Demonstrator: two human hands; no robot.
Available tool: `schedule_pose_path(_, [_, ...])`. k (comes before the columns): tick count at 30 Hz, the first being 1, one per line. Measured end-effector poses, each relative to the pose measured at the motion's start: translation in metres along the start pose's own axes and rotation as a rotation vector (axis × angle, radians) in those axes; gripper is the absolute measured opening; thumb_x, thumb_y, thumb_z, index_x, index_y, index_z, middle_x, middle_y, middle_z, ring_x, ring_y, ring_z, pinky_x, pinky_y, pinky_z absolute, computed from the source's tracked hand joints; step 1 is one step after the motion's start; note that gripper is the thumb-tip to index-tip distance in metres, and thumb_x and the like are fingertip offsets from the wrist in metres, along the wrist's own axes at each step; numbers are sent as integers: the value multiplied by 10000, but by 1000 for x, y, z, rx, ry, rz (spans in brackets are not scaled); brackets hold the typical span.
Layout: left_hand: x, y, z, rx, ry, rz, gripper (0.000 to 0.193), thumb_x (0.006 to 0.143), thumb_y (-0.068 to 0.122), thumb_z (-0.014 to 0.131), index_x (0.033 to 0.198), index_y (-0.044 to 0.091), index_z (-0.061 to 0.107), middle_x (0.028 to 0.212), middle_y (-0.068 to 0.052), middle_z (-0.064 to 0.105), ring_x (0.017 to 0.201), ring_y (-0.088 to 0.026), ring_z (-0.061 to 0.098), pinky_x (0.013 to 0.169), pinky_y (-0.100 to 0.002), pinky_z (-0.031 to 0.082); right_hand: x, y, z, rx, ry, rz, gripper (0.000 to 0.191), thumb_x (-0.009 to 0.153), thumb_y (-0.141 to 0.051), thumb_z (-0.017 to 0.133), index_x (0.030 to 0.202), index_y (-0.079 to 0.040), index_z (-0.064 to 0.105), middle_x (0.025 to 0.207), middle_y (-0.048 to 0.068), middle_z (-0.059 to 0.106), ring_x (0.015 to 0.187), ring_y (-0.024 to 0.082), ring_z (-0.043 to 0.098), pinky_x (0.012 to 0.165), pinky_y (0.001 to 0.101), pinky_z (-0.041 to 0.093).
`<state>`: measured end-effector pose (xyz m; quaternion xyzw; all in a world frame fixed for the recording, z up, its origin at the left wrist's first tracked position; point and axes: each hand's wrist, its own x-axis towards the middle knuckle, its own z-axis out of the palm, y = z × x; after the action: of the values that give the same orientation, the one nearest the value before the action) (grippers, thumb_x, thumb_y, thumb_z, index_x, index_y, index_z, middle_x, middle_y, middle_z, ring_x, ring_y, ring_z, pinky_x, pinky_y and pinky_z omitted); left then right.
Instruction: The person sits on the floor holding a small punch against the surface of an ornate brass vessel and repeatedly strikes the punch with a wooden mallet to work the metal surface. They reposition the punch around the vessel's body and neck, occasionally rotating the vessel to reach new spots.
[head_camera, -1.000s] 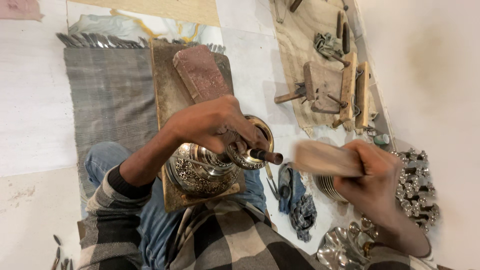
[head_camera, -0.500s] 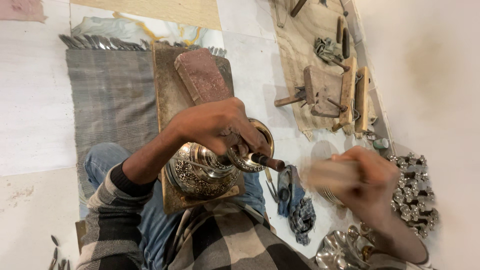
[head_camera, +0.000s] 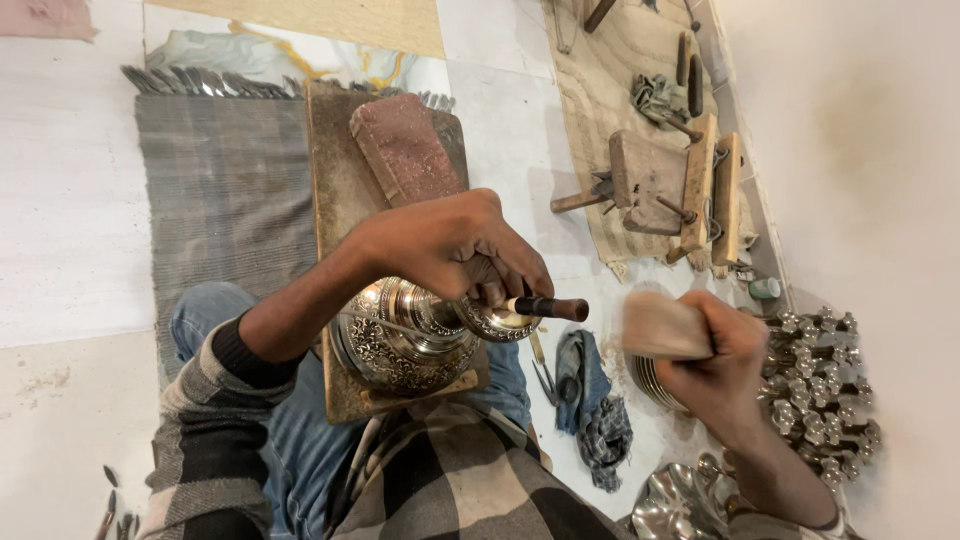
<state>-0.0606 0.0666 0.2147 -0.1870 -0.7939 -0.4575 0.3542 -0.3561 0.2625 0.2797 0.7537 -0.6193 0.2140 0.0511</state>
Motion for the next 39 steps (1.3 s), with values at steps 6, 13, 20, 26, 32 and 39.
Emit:
schedule_pose_path(6, [5, 11, -10, 87, -22, -176, 452, 716, -80, 704, 1129, 89, 771, 864, -35, 808, 540, -78, 696, 439, -222, 486, 2, 23, 14, 474, 53, 39, 131, 843, -8, 727, 944, -61, 663, 848, 54, 682, 664, 121, 660, 552, 254, 541])
schedule_pose_path(13, [1, 8, 6, 203, -14, -276, 513, 670, -107, 672, 1128, 100, 775, 851, -30, 815, 480, -71, 634, 378, -219, 368, 1, 21, 15, 168, -98, 208, 175, 839, 21, 754, 928, -100, 665, 792, 24, 700, 704, 126, 688, 696, 279, 591])
schedule_pose_path(20, [-5, 7, 7, 257, -63, -370, 649, 657, -122, 619, 1220, 159, 776, 838, -75, 775, 463, -117, 551, 402, -205, 361, 5, 9, 17, 574, 5, -102, 301, 893, 94, 709, 724, -97, 548, 824, 25, 646, 670, 63, 591, 586, 187, 486])
schedule_pose_path(26, [-9, 10, 1, 128, 76, -128, 551, 631, -115, 611, 1138, 46, 752, 1044, -73, 802, 517, -80, 612, 401, -223, 388, 16, -9, 12, 931, 253, 53, 185, 938, -14, 759, 972, -75, 588, 852, 48, 689, 750, 129, 676, 739, 321, 588])
schedule_pose_path(32, [-26, 1, 21, -19, 394, -96, 437, 826, -173, 559, 1155, 47, 743, 1005, -90, 790, 689, -111, 735, 540, -222, 572, 7, -8, 46, 335, -88, 191, 132, 814, -69, 793, 893, -28, 695, 671, 55, 675, 511, 138, 642, 486, 284, 506])
schedule_pose_path(39, [-50, -12, 55, -286, 1046, -148, 294, 988, 79, 717, 1267, 6, 663, 943, -113, 758, 768, -163, 747, 670, -290, 646, -38, -41, 127, 1529, -117, 575, 794, 816, -55, 743, 1503, -5, 350, 1221, 213, 681, 576, 151, 646, 499, 288, 567])
